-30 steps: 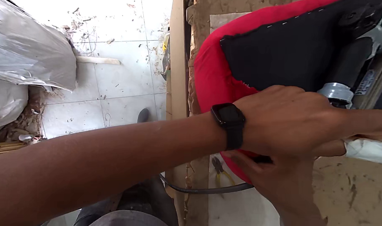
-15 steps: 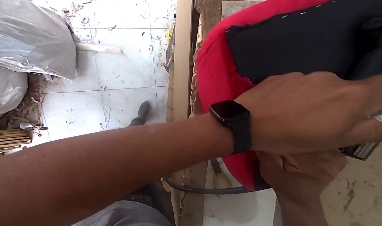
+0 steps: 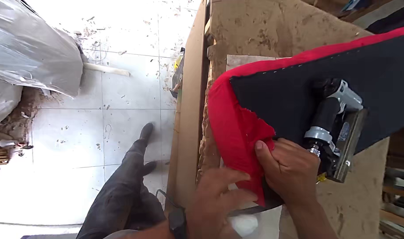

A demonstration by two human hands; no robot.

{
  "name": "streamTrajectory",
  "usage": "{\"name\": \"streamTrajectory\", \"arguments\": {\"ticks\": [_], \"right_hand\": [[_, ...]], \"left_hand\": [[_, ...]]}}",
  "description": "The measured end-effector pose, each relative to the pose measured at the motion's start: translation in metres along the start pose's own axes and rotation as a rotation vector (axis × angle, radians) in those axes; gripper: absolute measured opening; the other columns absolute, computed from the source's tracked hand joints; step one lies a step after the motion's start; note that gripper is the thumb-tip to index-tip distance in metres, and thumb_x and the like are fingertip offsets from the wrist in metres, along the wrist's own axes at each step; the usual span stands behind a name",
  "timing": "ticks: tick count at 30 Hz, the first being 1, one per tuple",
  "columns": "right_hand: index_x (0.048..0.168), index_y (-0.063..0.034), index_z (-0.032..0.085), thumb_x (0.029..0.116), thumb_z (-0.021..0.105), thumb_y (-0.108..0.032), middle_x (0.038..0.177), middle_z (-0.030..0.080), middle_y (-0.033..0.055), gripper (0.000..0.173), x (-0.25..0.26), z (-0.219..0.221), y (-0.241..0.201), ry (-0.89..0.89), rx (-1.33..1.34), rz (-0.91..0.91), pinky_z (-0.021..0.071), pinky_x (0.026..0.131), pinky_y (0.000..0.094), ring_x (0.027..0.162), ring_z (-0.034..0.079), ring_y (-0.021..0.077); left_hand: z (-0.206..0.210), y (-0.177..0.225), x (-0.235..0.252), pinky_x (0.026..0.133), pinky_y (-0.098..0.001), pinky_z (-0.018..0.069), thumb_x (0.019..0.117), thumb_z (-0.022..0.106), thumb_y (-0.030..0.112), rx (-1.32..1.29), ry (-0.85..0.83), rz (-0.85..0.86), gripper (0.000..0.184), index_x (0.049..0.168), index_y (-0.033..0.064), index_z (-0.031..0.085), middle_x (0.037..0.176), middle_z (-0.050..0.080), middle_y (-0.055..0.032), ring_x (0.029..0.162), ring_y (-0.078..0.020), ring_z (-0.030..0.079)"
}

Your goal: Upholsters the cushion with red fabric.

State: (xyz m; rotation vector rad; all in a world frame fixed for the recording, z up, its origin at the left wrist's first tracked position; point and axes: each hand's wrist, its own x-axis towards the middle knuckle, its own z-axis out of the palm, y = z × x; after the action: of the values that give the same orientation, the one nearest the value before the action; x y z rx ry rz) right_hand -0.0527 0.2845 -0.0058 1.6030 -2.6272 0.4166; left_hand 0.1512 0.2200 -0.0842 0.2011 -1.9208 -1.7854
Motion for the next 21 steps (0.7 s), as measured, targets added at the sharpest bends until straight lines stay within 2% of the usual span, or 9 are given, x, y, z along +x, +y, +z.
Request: {"name": "streamTrajectory", "arguments": {"ticks": [2,4,7,8,10,12,14,18,21], "right_hand": [[0.054,-0.0141,0.039,0.1029,0.055,-0.030,0.054,0.044,0.0013,0.054,-0.003,0.009,0.013,0.023,0.031,-0.034,0.0376,0.052,0.0372,0.055,0.048,0.0176],[0.053,-0.0139,0.038,0.1026,0.055,-0.028,0.055,0.046,0.0018,0.054,-0.002,0.010,0.014,0.019,0.028,-0.029,0.0392,0.053,0.0376,0.055,0.050,0.0176],[0.052,-0.0142,0.035,0.1021,0.056,-0.027,0.054,0.044,0.0020,0.055,-0.002,0.009,0.012,0.027,0.013,-0.002,0.0378,0.051,0.0365,0.054,0.049,0.0173],[0.052,-0.0145,0.035,0.1021,0.056,-0.027,0.053,0.044,0.0016,0.056,-0.001,0.009,0.011,0.032,0.009,0.002,0.0377,0.051,0.0359,0.054,0.049,0.0168],[0.052,-0.0150,0.036,0.1020,0.057,-0.028,0.053,0.044,0.0005,0.056,-0.002,0.010,0.011,0.034,0.004,0.009,0.0377,0.050,0.0351,0.053,0.049,0.0157],[0.052,-0.0154,0.037,0.1021,0.057,-0.027,0.053,0.044,-0.0003,0.055,-0.002,0.009,0.010,0.024,0.012,0.025,0.0374,0.050,0.0344,0.053,0.048,0.0148],[0.052,-0.0159,0.037,0.1020,0.058,-0.027,0.053,0.044,-0.0008,0.055,-0.002,0.009,0.009,0.022,0.031,0.045,0.0371,0.050,0.0339,0.052,0.048,0.0141],[0.051,-0.0165,0.036,0.1010,0.059,-0.025,0.053,0.044,-0.0018,0.055,0.000,0.007,0.009,0.045,0.106,0.038,0.0377,0.050,0.0317,0.052,0.048,0.0123],[0.051,-0.0159,0.038,0.0999,0.061,-0.023,0.054,0.048,-0.0014,0.054,0.004,0.005,0.007,0.067,0.168,0.014,0.0416,0.052,0.0315,0.054,0.052,0.0124]], "left_hand": [[0.021,-0.007,-0.028,0.122,-0.0598,0.0308,0.0971,0.049,0.058,0.012,-0.050,-0.094,0.053,0.140,0.0283,0.061,0.163,0.037,-0.0104,0.153,-0.0324,0.030],[0.038,-0.003,-0.027,0.126,-0.0622,0.0209,0.0939,0.052,0.058,0.000,-0.088,-0.098,0.062,0.149,0.0297,0.052,0.168,0.025,-0.0141,0.157,-0.0349,0.017],[0.056,0.007,-0.025,0.128,-0.0608,0.0140,0.0937,0.046,0.068,0.019,-0.147,-0.118,0.075,0.160,0.0347,0.033,0.172,0.008,-0.0183,0.159,-0.0374,0.004],[0.060,0.009,-0.024,0.128,-0.0605,0.0140,0.0919,0.048,0.070,0.027,-0.149,-0.123,0.079,0.161,0.0362,0.030,0.171,0.006,-0.0199,0.159,-0.0386,0.003],[0.068,0.015,-0.023,0.128,-0.0601,0.0173,0.0821,0.062,0.066,0.013,-0.135,-0.142,0.090,0.161,0.0390,0.029,0.170,0.004,-0.0240,0.158,-0.0419,0.003],[0.076,0.024,-0.020,0.127,-0.0586,0.0190,0.0760,0.068,0.068,0.005,-0.122,-0.163,0.097,0.161,0.0403,0.029,0.168,0.002,-0.0300,0.157,-0.0460,0.002],[0.080,0.032,-0.018,0.127,-0.0582,0.0194,0.0752,0.067,0.068,0.002,-0.112,-0.184,0.097,0.160,0.0392,0.031,0.167,0.001,-0.0338,0.156,-0.0483,0.002],[0.078,0.036,-0.021,0.128,-0.0567,0.0189,0.0771,0.060,0.072,-0.019,-0.133,-0.171,0.096,0.161,0.0347,0.031,0.167,0.002,-0.0328,0.156,-0.0473,0.002],[0.074,0.039,-0.020,0.128,-0.0565,0.0188,0.0767,0.059,0.075,-0.032,-0.174,-0.161,0.099,0.162,0.0318,0.031,0.167,0.004,-0.0339,0.156,-0.0477,0.003]]}}
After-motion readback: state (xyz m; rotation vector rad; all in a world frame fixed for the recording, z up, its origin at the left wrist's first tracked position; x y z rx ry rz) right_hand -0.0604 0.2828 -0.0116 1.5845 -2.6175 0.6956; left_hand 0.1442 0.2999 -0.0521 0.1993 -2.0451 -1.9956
